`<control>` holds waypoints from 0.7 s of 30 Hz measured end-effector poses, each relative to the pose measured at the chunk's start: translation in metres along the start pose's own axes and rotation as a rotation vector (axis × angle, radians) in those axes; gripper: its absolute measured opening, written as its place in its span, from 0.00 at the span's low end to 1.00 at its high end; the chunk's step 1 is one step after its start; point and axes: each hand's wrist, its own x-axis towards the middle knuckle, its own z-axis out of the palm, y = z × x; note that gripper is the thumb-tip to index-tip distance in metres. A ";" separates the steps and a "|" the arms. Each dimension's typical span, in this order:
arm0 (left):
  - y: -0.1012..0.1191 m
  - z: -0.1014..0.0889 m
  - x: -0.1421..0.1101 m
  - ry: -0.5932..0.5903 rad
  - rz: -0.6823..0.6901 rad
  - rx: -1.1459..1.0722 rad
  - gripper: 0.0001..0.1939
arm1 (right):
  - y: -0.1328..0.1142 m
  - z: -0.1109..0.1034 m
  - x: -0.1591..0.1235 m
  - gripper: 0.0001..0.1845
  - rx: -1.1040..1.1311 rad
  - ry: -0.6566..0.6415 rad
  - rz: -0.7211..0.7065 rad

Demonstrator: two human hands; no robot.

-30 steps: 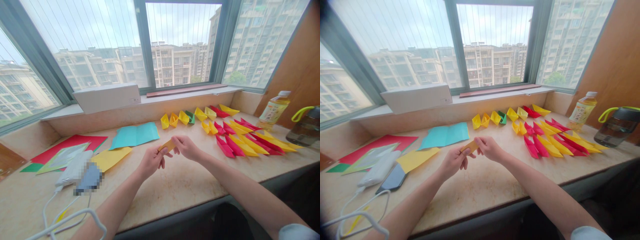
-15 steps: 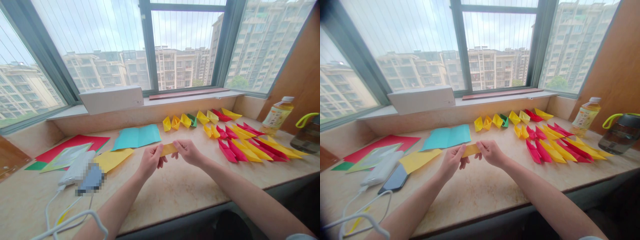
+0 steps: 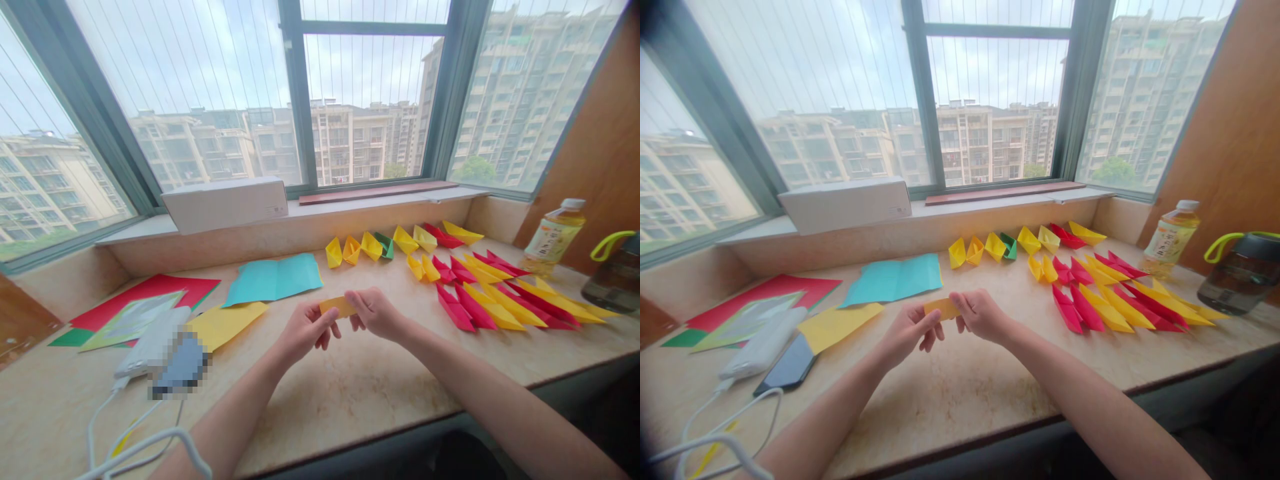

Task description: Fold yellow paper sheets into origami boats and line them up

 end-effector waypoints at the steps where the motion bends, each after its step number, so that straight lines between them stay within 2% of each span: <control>1: 0.000 0.000 -0.001 -0.031 0.015 -0.016 0.23 | -0.001 0.001 -0.001 0.37 -0.011 0.032 -0.016; 3: -0.002 0.002 -0.002 -0.050 0.052 -0.019 0.23 | -0.001 0.002 -0.002 0.38 0.001 0.068 -0.030; 5: -0.005 0.004 -0.002 -0.017 0.089 -0.003 0.24 | 0.002 0.001 -0.003 0.38 0.050 0.052 -0.037; 9: -0.015 0.004 -0.002 -0.021 0.145 0.074 0.27 | 0.007 -0.004 -0.003 0.34 0.176 -0.112 -0.078; 13: -0.021 -0.006 -0.003 -0.048 0.229 0.330 0.27 | 0.010 -0.002 -0.001 0.30 0.151 -0.219 -0.021; 14: -0.021 -0.010 -0.002 -0.053 0.235 0.387 0.26 | 0.012 -0.001 0.000 0.30 0.126 -0.222 -0.012; 17: -0.023 -0.019 -0.001 -0.066 0.223 0.493 0.25 | 0.019 0.004 0.005 0.26 0.028 -0.124 -0.027; 19: -0.026 -0.023 0.001 -0.053 0.192 0.510 0.24 | 0.025 0.006 0.008 0.22 0.023 -0.140 0.001; 21: -0.030 -0.027 0.002 -0.059 0.161 0.531 0.23 | 0.031 0.008 0.010 0.16 0.050 -0.224 0.018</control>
